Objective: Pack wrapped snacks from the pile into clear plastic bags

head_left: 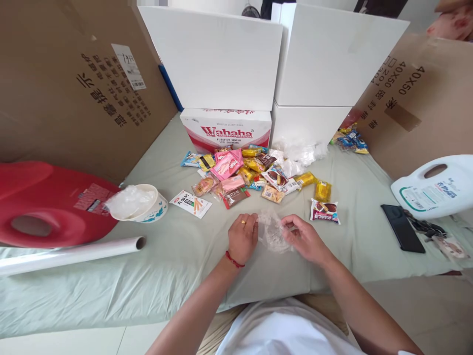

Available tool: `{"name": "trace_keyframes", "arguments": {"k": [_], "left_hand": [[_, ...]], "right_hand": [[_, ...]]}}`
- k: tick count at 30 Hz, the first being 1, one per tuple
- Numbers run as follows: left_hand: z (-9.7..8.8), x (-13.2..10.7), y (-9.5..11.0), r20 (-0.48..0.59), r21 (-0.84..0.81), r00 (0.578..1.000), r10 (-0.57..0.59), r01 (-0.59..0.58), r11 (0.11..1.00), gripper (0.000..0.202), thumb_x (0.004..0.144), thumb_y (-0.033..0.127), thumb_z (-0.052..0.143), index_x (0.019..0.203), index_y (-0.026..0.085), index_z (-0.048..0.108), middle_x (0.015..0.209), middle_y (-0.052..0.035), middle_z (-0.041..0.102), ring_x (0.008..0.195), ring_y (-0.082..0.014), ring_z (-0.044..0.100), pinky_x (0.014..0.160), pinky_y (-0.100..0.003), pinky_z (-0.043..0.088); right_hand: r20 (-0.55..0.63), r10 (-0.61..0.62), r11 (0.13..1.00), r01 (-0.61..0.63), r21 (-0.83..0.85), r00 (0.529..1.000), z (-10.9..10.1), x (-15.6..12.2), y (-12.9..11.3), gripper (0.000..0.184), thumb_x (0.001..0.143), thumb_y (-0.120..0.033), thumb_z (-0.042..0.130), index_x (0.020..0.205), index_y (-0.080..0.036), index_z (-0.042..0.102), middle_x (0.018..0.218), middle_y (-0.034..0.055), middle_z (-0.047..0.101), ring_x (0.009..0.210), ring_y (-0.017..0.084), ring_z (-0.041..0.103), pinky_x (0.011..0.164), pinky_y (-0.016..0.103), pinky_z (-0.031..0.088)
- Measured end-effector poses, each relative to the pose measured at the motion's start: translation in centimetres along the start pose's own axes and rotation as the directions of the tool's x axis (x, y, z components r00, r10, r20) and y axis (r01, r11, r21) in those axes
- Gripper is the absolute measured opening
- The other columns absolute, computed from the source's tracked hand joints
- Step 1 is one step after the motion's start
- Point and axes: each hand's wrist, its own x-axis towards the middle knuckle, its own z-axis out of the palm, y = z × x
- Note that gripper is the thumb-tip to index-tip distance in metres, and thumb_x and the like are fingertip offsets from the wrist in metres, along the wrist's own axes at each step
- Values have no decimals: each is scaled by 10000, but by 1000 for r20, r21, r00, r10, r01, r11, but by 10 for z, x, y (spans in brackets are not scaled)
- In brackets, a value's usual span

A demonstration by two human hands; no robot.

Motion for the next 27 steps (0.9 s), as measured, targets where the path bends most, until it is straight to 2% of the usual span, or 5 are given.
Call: {"name": "trace_keyframes", "arguments": {"k": [6, 10, 18, 24, 27], "left_hand": [[-2, -6, 16, -6, -81, 1000, -1, 0, 997, 197, 983, 199, 450, 1005, 209, 646, 722, -26, 653, 515, -142, 523, 522, -264, 329], [-13, -8, 18, 31, -312, 980, -195, 195, 930, 209, 1007, 292, 445, 983, 210, 636, 703, 1, 638, 549, -129, 554, 556, -232, 382], [-48, -10, 6, 291, -682, 702, -650, 628, 374, 346, 909, 558, 598, 919, 212, 590, 550, 83, 427, 435, -92, 388, 442, -212, 302], [-63, -10, -3, 440, -746, 512, -738, 666, 18, 439, 750, 572, 763, 879, 203, 561, 561, 114, 426, 377, -31, 279, 381, -182, 192], [-64, -9, -1, 451, -755, 487, -748, 655, -29, 456, 722, 561, 787, 860, 204, 541, 562, 123, 424, 370, -18, 266, 381, -177, 183]], "right_hand": [[-111, -5, 993, -7, -115, 994, 2, 14, -1, 334, 913, -558, 612, 893, -231, 672, 915, 39, 658, 881, 209, 601, 767, 304, 471], [-148, 162, 976, -137, 169, 975, 2, 25, 8, 423, 865, -618, 641, 782, -204, 653, 771, 10, 614, 726, 160, 552, 689, 274, 451], [-183, 380, 874, -286, 394, 907, -18, 22, 18, 556, 657, -710, 784, 739, -190, 604, 759, -10, 603, 500, 79, 452, 408, 214, 311], [-155, 364, 929, -347, 128, 918, -40, 22, 51, 508, 776, -697, 665, 808, -193, 610, 655, -24, 566, 468, 100, 422, 429, 238, 322], [-335, 125, 953, -206, -220, 934, -47, 18, 47, 421, 876, -607, 594, 901, -191, 650, 778, 31, 631, 626, 166, 556, 608, 314, 474]]}}
